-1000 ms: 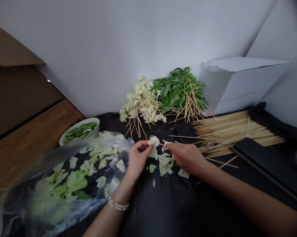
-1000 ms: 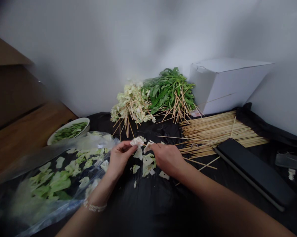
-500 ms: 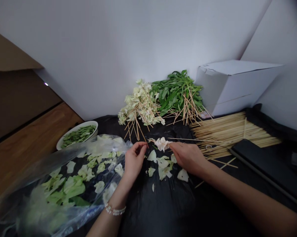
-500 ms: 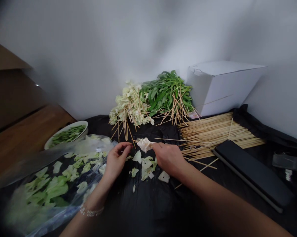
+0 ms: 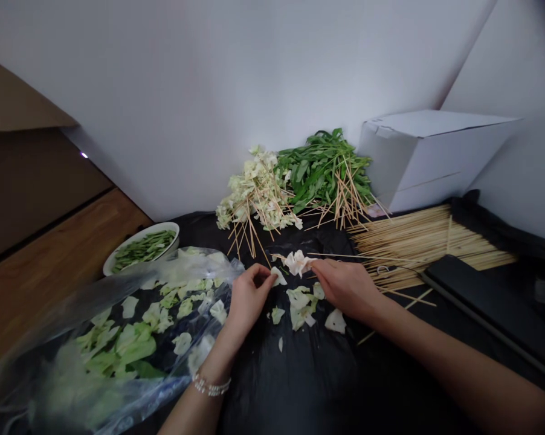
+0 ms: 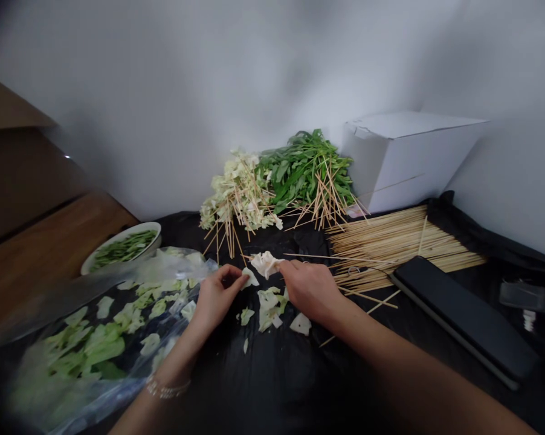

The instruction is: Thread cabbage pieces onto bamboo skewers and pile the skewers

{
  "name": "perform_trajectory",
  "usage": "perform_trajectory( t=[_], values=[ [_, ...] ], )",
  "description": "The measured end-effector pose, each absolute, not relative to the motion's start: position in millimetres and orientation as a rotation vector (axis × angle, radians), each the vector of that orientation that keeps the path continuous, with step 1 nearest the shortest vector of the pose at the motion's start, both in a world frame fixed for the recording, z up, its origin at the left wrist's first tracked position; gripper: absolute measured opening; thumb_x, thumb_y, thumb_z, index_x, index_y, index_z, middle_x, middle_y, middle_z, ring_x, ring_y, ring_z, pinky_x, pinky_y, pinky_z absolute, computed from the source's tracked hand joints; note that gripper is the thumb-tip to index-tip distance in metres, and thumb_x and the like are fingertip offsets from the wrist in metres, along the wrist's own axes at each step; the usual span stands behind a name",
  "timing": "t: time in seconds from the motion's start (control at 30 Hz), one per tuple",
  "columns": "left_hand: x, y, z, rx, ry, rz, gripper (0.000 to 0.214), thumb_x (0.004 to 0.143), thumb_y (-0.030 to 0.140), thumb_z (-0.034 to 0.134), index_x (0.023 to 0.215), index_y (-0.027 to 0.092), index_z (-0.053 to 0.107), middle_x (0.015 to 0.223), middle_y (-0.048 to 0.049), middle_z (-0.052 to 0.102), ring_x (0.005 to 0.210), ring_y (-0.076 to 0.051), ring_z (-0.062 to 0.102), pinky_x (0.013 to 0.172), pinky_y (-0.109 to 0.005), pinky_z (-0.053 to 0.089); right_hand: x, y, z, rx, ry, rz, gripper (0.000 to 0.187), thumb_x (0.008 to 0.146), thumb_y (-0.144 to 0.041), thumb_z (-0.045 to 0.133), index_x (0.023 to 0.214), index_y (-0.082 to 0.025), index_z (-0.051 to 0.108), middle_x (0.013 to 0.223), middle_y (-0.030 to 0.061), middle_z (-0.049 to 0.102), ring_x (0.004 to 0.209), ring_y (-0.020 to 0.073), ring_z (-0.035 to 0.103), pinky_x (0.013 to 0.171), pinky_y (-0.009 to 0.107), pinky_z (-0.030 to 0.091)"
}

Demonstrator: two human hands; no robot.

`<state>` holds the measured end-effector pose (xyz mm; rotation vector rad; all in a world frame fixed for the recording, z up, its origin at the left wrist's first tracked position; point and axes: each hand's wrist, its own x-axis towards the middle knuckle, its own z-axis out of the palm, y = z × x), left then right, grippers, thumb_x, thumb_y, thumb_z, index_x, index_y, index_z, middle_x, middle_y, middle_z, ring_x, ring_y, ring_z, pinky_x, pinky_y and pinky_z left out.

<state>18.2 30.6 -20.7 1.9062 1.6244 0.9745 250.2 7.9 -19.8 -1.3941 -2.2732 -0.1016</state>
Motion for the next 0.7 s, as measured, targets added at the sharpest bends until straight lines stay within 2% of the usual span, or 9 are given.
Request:
perform_trajectory(
  t=[0.1, 0.2, 0.27, 0.47, 0.7],
  values=[
    [19.6, 32.7, -18.8, 1.608, 1.511, 1.188, 0.019, 0.073, 0.035, 0.070, 0.075, 0.019, 0.061, 0.065, 0.0011, 0.063, 0.058, -0.013, 0.055, 0.057, -0.025, 0.040, 249.8, 7.4, -19.7, -1.379, -2.266, -0.114, 0.028, 0.097, -0.020, 0.038, 0.105, -0.019, 0.064, 0.091, 0.0054, 0.073, 0.077, 0.0155, 0.066, 0.061, 0.026, 0.038],
    [19.8, 35.0, -19.4, 1.281, 1.371, 1.290, 0.036, 0.066, 0.035, 0.077, 0.094, 0.018, 0.062, 0.070, 0.0006, 0.068, 0.060, -0.013, 0.060, 0.058, -0.024, 0.044, 249.3, 7.2, -20.6, -1.361, -2.257, -0.129, 0.028, 0.096, -0.020, 0.038, 0.105, -0.019, 0.065, 0.089, 0.0051, 0.072, 0.075, 0.0154, 0.066, 0.060, 0.026, 0.038],
    [19.5, 35.6, -20.1, 1.121, 1.313, 1.307, 0.045, 0.063, 0.036, 0.080, 0.100, 0.017, 0.064, 0.075, -0.0006, 0.070, 0.063, -0.012, 0.062, 0.062, -0.024, 0.047, 248.7, 7.0, -21.5, -1.344, -2.264, -0.130, 0.028, 0.096, -0.019, 0.038, 0.104, -0.019, 0.065, 0.087, 0.0050, 0.072, 0.074, 0.0151, 0.065, 0.059, 0.026, 0.037],
    [20.2, 34.7, -20.7, 0.919, 1.199, 1.347, 0.039, 0.058, 0.030, 0.085, 0.089, 0.014, 0.067, 0.081, -0.0021, 0.071, 0.073, -0.012, 0.066, 0.076, -0.025, 0.052, 245.0, 4.2, -22.9, -1.331, -2.326, -0.103, 0.025, 0.094, -0.017, 0.040, 0.099, -0.019, 0.064, 0.084, 0.0046, 0.071, 0.072, 0.0142, 0.063, 0.057, 0.026, 0.034],
    [22.4, 33.8, -17.8, 0.899, 1.189, 1.413, 0.034, 0.057, 0.027, 0.085, 0.081, 0.015, 0.064, 0.075, 0.0015, 0.068, 0.070, -0.010, 0.065, 0.073, -0.024, 0.054, 243.2, 2.6, -20.8, -1.349, -2.332, -0.101, 0.023, 0.093, -0.018, 0.041, 0.098, -0.020, 0.064, 0.079, 0.0024, 0.069, 0.069, 0.0148, 0.062, 0.054, 0.028, 0.029]
  ],
)
